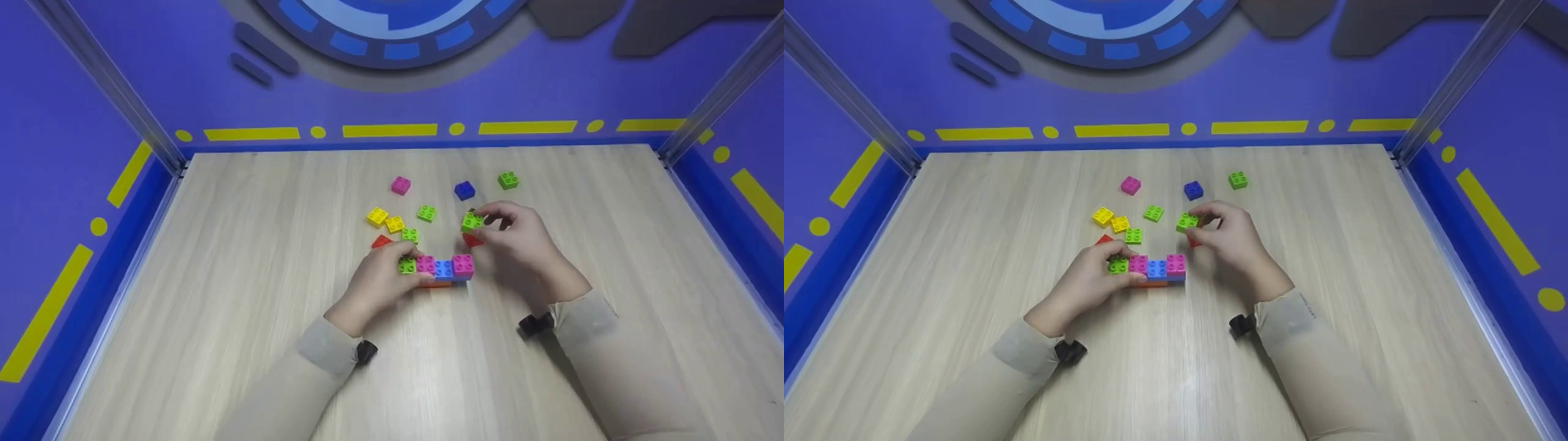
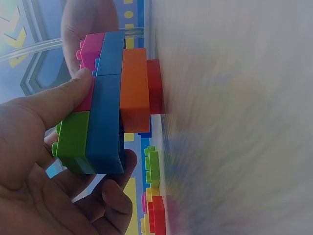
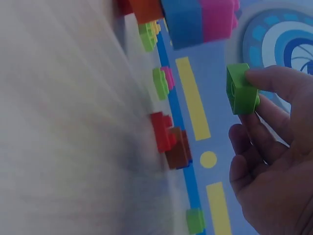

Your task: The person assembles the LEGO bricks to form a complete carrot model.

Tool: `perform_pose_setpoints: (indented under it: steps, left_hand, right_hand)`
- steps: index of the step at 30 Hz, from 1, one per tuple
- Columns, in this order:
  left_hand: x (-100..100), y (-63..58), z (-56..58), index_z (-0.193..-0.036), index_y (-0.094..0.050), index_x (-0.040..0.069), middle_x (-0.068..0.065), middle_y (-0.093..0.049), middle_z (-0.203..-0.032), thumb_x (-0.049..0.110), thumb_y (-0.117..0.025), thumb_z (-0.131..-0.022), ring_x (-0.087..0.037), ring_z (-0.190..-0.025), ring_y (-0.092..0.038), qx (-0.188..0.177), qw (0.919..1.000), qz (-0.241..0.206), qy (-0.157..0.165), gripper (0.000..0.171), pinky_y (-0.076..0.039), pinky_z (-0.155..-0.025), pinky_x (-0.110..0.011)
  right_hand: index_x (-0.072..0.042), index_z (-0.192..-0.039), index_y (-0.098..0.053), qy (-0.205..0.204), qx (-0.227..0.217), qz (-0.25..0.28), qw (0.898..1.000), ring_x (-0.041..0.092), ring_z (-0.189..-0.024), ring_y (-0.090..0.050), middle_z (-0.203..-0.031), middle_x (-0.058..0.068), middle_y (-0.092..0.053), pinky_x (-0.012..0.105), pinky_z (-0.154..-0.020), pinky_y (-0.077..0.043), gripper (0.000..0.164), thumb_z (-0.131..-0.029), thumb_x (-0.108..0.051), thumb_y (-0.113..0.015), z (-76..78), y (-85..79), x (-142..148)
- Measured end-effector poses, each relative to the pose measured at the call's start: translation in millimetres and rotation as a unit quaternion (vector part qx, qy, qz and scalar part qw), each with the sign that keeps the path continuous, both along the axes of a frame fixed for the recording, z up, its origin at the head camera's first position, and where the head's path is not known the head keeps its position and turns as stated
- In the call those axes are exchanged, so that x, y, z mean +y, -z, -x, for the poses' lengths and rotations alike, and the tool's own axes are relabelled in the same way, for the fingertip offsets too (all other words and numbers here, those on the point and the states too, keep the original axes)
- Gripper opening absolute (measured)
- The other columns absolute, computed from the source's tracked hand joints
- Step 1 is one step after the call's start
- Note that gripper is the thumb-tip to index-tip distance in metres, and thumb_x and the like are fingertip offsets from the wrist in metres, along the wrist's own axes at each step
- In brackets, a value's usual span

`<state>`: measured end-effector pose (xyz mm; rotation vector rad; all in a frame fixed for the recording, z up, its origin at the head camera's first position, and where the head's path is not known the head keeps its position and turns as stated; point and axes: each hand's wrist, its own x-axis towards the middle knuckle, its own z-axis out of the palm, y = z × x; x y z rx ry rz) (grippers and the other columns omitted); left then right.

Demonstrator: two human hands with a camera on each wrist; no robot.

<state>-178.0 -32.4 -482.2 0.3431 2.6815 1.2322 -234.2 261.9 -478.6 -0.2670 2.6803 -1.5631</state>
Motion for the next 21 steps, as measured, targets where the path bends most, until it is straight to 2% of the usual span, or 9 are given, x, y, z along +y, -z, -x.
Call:
perform_pose_setpoints:
  steps: [4,10,13,21]
  left_hand:
    - [0,0.1,-0.4,-0.124,-0.079,0.019,-0.001,-0.08,-0.136,0.028,-0.094,-0.096,-0.023,-0.122,-0.071,0.007,1.0,-0.001,0.001,0.033,-0.056,-0.113,-0.049]
    - [1,0.9,-0.3,-0.125,-0.079,0.019,-0.001,-0.079,-0.139,0.029,-0.093,-0.096,-0.024,-0.128,-0.071,0.007,1.0,0.002,-0.001,0.034,-0.056,-0.115,-0.05]
    - [1,0.8,-0.4,-0.126,-0.079,0.019,-0.001,-0.078,-0.142,0.03,-0.092,-0.097,-0.025,-0.131,-0.071,0.003,1.0,0.005,-0.002,0.034,-0.055,-0.118,-0.051]
    - [2,-0.6,-0.4,-0.128,-0.078,0.018,-0.003,-0.077,-0.145,0.027,-0.091,-0.098,-0.026,-0.131,-0.071,-0.004,1.0,0.008,-0.004,0.034,-0.056,-0.117,-0.051]
  right_hand:
    - [-0.011,-0.127,-0.083,-0.021,0.007,0.005,1.0,0.025,-0.116,-0.064,-0.128,0.009,-0.08,0.03,-0.096,-0.048,0.031,-0.096,-0.013,-0.089,-4.8,-4.6,-8]
    - [-0.011,-0.128,-0.084,-0.054,0.014,0.005,0.998,0.037,-0.113,-0.066,-0.124,0.011,-0.079,0.034,-0.096,-0.049,0.033,-0.095,-0.01,-0.089,-13.6,-8.6,-18]
    - [-0.013,-0.128,-0.085,-0.073,0.021,0.001,0.997,0.038,-0.11,-0.066,-0.122,0.01,-0.078,0.037,-0.095,-0.051,0.034,-0.095,-0.01,-0.089,-16.7,-8.0,-21]
    - [-0.015,-0.129,-0.086,-0.12,0.028,0.002,0.992,0.034,-0.114,-0.065,-0.129,0.009,-0.077,0.027,-0.087,-0.056,0.035,-0.094,-0.011,-0.089,-20.0,-1.5,-27]
